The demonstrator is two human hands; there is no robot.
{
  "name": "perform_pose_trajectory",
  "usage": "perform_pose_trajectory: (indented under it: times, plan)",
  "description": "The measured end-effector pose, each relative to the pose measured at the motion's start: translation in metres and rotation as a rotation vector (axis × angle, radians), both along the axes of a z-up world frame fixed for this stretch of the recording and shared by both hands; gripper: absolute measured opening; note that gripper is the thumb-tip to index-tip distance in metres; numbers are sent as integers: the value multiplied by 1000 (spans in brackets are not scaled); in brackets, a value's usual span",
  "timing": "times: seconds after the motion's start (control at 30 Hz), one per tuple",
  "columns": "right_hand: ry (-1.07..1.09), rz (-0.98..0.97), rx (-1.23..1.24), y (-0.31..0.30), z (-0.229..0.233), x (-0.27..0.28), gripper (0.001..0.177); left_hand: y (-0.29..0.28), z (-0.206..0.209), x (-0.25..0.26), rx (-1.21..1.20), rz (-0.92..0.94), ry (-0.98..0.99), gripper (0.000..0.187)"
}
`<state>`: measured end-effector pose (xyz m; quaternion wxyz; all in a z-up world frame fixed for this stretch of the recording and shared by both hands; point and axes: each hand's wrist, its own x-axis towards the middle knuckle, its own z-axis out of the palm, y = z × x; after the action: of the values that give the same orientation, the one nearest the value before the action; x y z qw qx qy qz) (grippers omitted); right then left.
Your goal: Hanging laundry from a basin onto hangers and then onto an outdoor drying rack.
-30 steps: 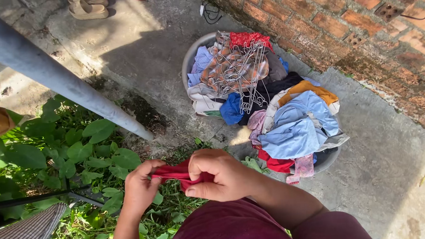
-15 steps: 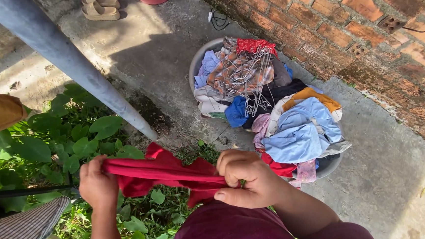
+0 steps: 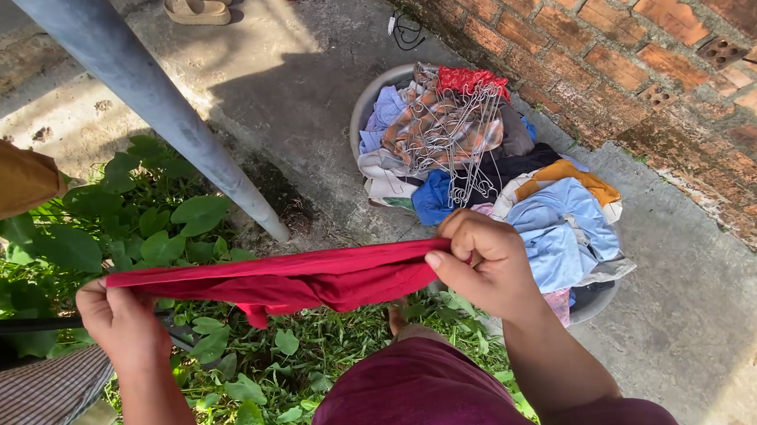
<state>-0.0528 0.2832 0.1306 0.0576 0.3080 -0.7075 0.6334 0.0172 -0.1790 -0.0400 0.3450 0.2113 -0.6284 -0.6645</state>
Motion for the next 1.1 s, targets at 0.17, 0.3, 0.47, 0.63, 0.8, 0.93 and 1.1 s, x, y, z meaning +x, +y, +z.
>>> perform_pose_trajectory:
  times: [0.17,0.3,0.47,0.63,0.8,0.93,1.1]
  plan:
    - [-111,-124,-47,15,-17,-13,31,-9,1,9,61,-96,146,13]
    - [-51,-167,-57,16,-18,-23,28,-12,6,20,95,-251,157,13]
    - [24,-123,-159,-30,-8,-33,29,22,46,9,-204,-550,-156,25]
    - [88,-58,-48,-94,17,0,23,131,74,-22,-617,-847,-164,77]
    - [219,302,17,-118,6,32,19,191,4,-35,234,-1052,-340,54]
    - [228,303,137,-78,4,-1,22,167,30,-33,-13,-1012,115,67]
    - [-43,350,588,-23,-95,-53,88,147,66,-24,911,-1036,44,86]
